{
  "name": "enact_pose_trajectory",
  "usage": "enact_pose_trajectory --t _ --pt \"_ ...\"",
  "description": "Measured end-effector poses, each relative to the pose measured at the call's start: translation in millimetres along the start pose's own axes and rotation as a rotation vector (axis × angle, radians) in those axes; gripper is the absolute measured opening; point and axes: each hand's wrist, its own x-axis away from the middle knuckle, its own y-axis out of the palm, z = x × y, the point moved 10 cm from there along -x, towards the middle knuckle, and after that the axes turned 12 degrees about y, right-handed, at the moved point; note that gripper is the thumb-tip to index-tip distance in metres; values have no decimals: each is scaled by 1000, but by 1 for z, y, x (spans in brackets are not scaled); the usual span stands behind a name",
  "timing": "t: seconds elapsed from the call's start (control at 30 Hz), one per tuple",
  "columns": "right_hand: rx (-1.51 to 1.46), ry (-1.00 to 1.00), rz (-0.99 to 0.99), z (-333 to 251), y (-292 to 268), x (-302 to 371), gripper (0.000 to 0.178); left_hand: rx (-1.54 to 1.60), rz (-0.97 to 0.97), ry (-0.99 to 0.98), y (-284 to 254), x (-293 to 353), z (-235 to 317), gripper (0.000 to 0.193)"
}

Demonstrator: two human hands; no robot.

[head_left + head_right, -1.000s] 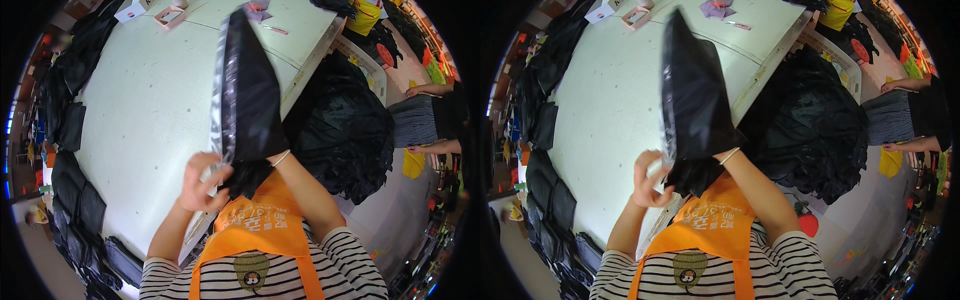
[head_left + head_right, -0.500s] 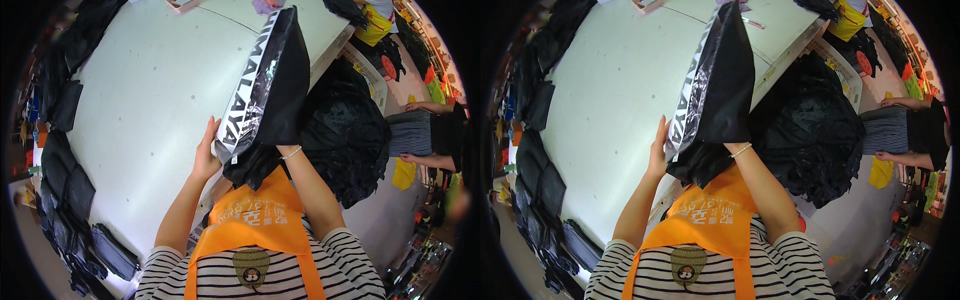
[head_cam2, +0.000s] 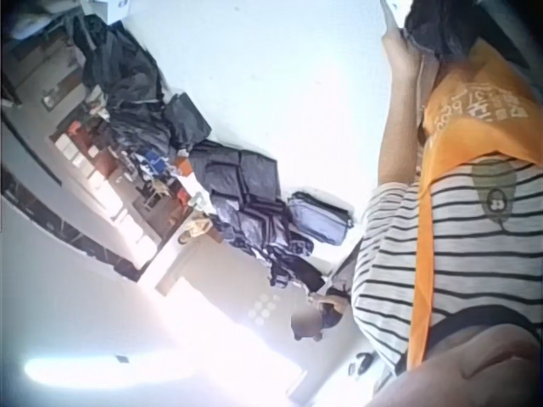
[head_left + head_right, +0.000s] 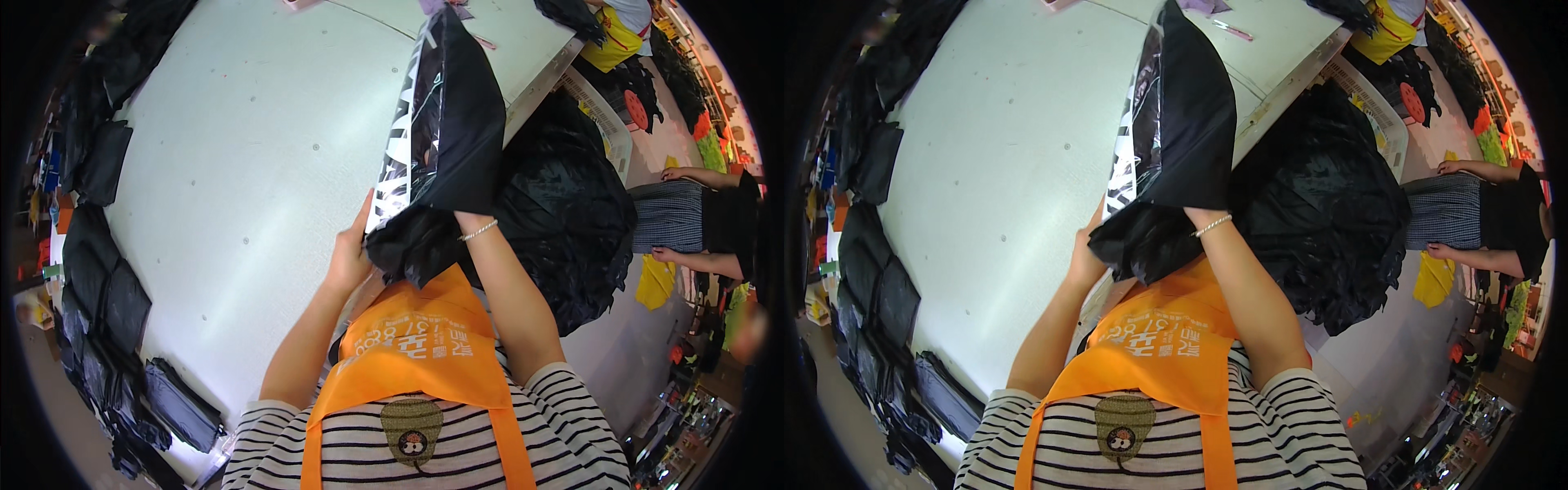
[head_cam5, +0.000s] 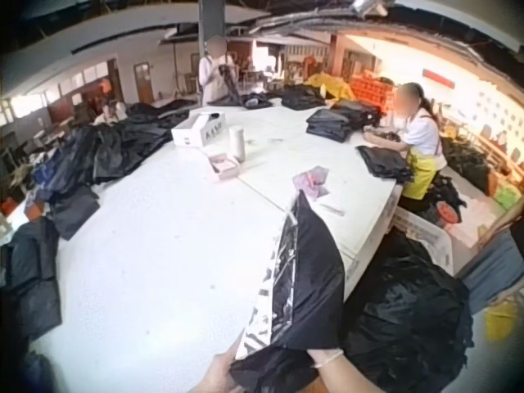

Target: The person folds a black jacket on a white table. They smooth the fabric, fold the sleeves and body, and place the folded jacket into a black plastic bag. The person then retrieves another jacket from a nearby basket and begins folding it.

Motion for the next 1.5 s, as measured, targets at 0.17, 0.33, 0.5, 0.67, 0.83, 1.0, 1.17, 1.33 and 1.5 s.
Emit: enact_pose_trajectory --t 0.17,0.33,0.5,0.67,0.83,1.0,1.17,1.33,1.5 --pt "43 -64 -31 -46 10 -31 49 405 277 -21 17 40 -11 50" --pt "-36 -16 -452 -95 50 -37 48 1060 641 -474 23 67 -46 46" --pt "494 358 -1117 -122 70 16 47 1333 653 -395 11 63 -24 56" --pt "78 -497 -467 -243 -8 65 43 1440 709 -225 -6 49 -12 54" --pt "-340 -107 -462 -147 -29 101 10 1375 531 -425 -9 47 -13 60" --pt "-834 598 -499 -46 26 123 23 1137 551 -502 -2 54 -17 59" --pt "-1119 819 -559 -38 26 114 26 716 -127 -622 20 84 -25 50" --pt "-1231 947 -548 3 31 130 27 65 -171 173 -46 10 130 35" --pt "-1297 1025 -527 11 39 144 28 -395 -87 380 -41 -79 123 96"
